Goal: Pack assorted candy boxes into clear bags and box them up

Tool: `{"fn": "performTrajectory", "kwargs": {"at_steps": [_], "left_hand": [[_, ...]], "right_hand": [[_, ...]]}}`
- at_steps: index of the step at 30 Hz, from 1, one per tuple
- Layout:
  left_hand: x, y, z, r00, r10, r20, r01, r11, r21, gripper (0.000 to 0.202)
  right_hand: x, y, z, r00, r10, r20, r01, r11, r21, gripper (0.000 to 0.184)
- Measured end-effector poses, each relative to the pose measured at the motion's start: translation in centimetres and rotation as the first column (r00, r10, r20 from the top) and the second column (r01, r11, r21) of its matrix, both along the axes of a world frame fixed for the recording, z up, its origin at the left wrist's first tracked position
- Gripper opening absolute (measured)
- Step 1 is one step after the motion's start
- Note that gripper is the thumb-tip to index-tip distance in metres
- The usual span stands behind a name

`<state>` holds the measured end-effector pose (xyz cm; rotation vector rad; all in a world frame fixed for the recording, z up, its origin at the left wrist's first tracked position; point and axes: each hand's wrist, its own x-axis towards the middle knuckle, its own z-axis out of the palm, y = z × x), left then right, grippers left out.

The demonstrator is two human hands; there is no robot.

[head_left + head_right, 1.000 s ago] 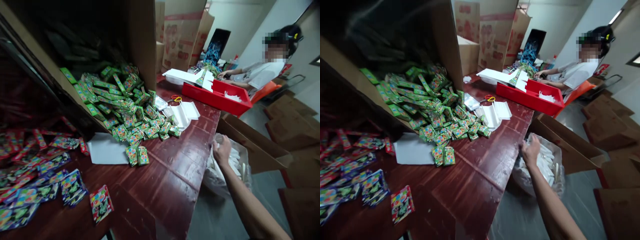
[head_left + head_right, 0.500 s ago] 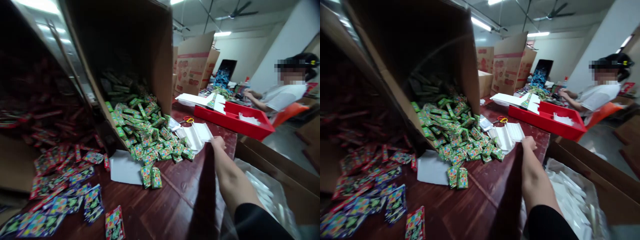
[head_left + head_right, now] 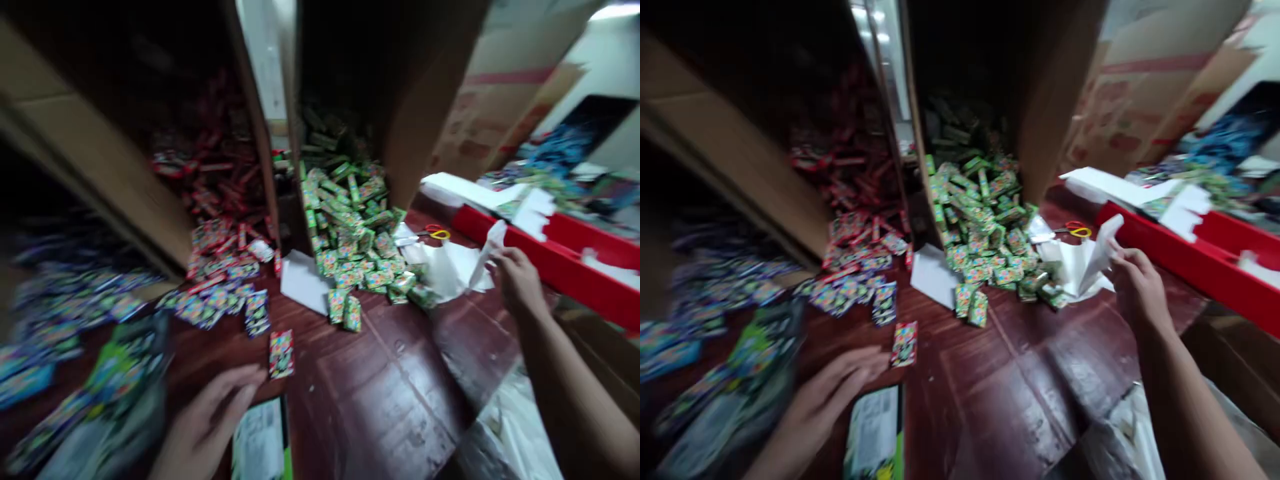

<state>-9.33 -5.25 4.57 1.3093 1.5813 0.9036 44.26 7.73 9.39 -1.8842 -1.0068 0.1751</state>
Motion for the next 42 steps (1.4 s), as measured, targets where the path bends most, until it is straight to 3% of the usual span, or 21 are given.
{"fn": "performTrajectory", "kwargs": {"at_steps": [2,3,4,6,8,11,13,16,18,20,21,24,27,29,33,36,38,42], "left_hand": [[2.3,0.3,0.8,0.925,0.011,0.379,0.040,0.991,-0.126,0.055],[3.6,0.7,1.0,0.827,0.033,0.561,0.087,0.979,-0.186,0.066],[4.9,1.3,1.0,0.714,0.066,0.697,0.139,0.962,-0.234,0.075],[7.0,2.3,0.7,0.551,0.132,0.824,0.211,0.933,-0.290,0.075],[8.0,3.0,0.4,0.516,0.188,0.836,0.186,0.928,-0.324,0.063],[7.7,3.1,-0.1,0.581,0.210,0.786,0.019,0.962,-0.271,0.060],[7.0,2.8,-0.3,0.672,0.200,0.713,-0.074,0.976,-0.204,0.071],[7.0,2.0,-0.3,0.809,0.133,0.572,-0.064,0.988,-0.140,0.080],[7.7,1.3,0.1,0.835,0.062,0.547,-0.002,0.994,-0.110,0.080],[8.2,0.7,0.6,0.815,0.027,0.579,0.046,0.993,-0.111,0.081],[8.1,0.5,0.7,0.794,0.011,0.608,0.076,0.990,-0.117,0.082],[6.9,0.2,0.8,0.722,-0.081,0.687,0.220,0.968,-0.117,0.071],[5.2,0.4,0.0,0.747,-0.107,0.656,0.236,0.965,-0.111,0.048],[4.8,0.7,-0.7,0.798,-0.111,0.592,0.200,0.976,-0.086,0.038],[5.7,1.5,-1.6,0.829,-0.208,0.520,0.242,0.970,0.003,0.033],[6.3,1.7,-1.8,0.872,-0.221,0.436,0.209,0.975,0.076,0.021],[6.5,1.6,-1.9,0.872,-0.239,0.427,0.239,0.969,0.054,0.017],[7.3,1.3,-2.1,0.852,-0.347,0.392,0.356,0.933,0.053,0.027]], "right_hand": [[-6.2,-3.1,0.5,0.961,0.207,-0.186,-0.199,0.978,0.060,0.024],[-9.8,-5.2,0.5,0.842,0.359,-0.404,-0.285,0.930,0.233,0.022],[-13.5,-7.5,0.3,0.658,0.486,-0.575,-0.337,0.873,0.353,0.022],[-20.4,-12.3,-0.5,0.320,0.564,-0.761,-0.379,0.812,0.443,0.022],[-25.1,-15.7,-1.9,0.127,0.519,-0.845,-0.405,0.805,0.433,0.021],[-26.4,-17.2,-4.5,0.005,0.484,-0.875,-0.476,0.771,0.424,0.023],[-24.8,-16.4,-5.6,0.002,0.484,-0.875,-0.542,0.736,0.406,0.036],[-22.9,-14.0,-5.9,0.085,0.487,-0.869,-0.669,0.674,0.312,0.060],[-23.4,-12.7,-5.6,0.126,0.527,-0.840,-0.793,0.563,0.234,0.058],[-24.6,-11.8,-5.4,0.129,0.593,-0.794,-0.878,0.441,0.187,0.047],[-25.2,-11.6,-5.4,0.140,0.618,-0.774,-0.891,0.420,0.175,0.040],[-25.4,-11.9,-5.6,0.233,0.608,-0.759,-0.854,0.501,0.139,0.032],[-23.9,-12.5,-6.0,0.295,0.562,-0.773,-0.813,0.572,0.106,0.030],[-22.9,-12.8,-6.2,0.303,0.550,-0.779,-0.806,0.584,0.099,0.029],[-21.8,-13.4,-6.3,0.324,0.546,-0.773,-0.794,0.601,0.092,0.027],[-21.0,-13.7,-6.7,0.390,0.565,-0.727,-0.756,0.647,0.098,0.024],[-20.2,-14.0,-7.1,0.430,0.570,-0.700,-0.737,0.669,0.092,0.019],[-18.9,-14.3,-7.9,0.371,0.576,-0.728,-0.775,0.624,0.099,0.026]]}}
